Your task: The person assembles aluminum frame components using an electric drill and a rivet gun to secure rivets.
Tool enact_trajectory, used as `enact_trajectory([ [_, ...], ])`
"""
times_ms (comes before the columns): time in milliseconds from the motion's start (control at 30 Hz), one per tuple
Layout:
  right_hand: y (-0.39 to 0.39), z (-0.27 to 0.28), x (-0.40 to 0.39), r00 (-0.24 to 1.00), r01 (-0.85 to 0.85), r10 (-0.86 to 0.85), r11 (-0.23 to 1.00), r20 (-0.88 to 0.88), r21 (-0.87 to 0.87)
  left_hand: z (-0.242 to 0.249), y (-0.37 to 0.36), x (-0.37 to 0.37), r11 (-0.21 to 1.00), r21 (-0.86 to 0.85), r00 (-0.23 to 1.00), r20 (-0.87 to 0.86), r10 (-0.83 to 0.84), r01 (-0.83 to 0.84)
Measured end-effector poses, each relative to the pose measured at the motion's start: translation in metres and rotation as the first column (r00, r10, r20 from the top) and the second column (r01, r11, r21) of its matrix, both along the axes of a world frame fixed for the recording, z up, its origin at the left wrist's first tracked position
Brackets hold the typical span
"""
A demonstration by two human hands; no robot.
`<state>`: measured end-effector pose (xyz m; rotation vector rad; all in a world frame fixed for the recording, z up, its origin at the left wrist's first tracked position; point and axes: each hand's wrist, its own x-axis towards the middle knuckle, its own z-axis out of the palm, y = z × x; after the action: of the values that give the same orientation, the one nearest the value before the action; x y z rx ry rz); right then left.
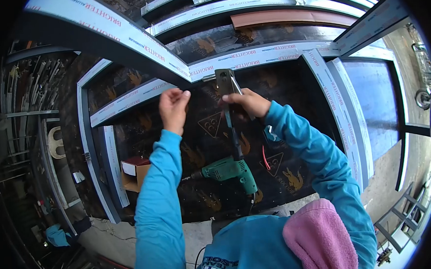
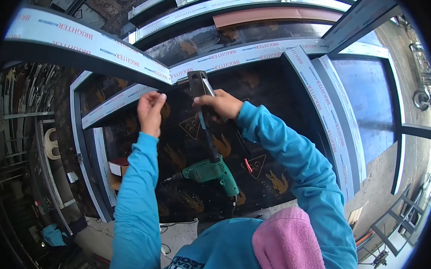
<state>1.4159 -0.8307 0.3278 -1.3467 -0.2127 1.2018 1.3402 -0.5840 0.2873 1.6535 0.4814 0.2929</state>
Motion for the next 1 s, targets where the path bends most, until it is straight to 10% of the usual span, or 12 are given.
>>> enact_trajectory([
  [67,0.020,-0.035,0.019,0.995,0.035,-0.033,0.999,-0.096,0.024,-0.006,0.041,0.022,0.853,0.522,0.997,-0.066,0.031,0.008],
  [133,0.035,-0.047,0.027,0.980,0.076,-0.067,0.996,-0.188,0.036,0.005,0.058,0.042,0.730,0.641,0.971,-0.184,-0.155,0.238],
  [300,0.058,-0.061,0.036,0.891,0.084,-0.030,0.992,-0.452,0.099,-0.018,0.072,0.081,0.557,0.555,0.786,-0.469,-0.403,0.617],
  [400,0.063,-0.071,0.039,0.848,0.106,-0.005,0.981,-0.530,0.161,-0.039,0.074,0.085,0.383,0.760,0.828,-0.351,-0.437,0.525],
  [1000,0.076,-0.077,0.033,0.731,0.228,0.002,0.942,-0.683,0.246,-0.036,0.080,0.089,0.441,0.582,0.729,-0.511,-0.456,0.683],
])
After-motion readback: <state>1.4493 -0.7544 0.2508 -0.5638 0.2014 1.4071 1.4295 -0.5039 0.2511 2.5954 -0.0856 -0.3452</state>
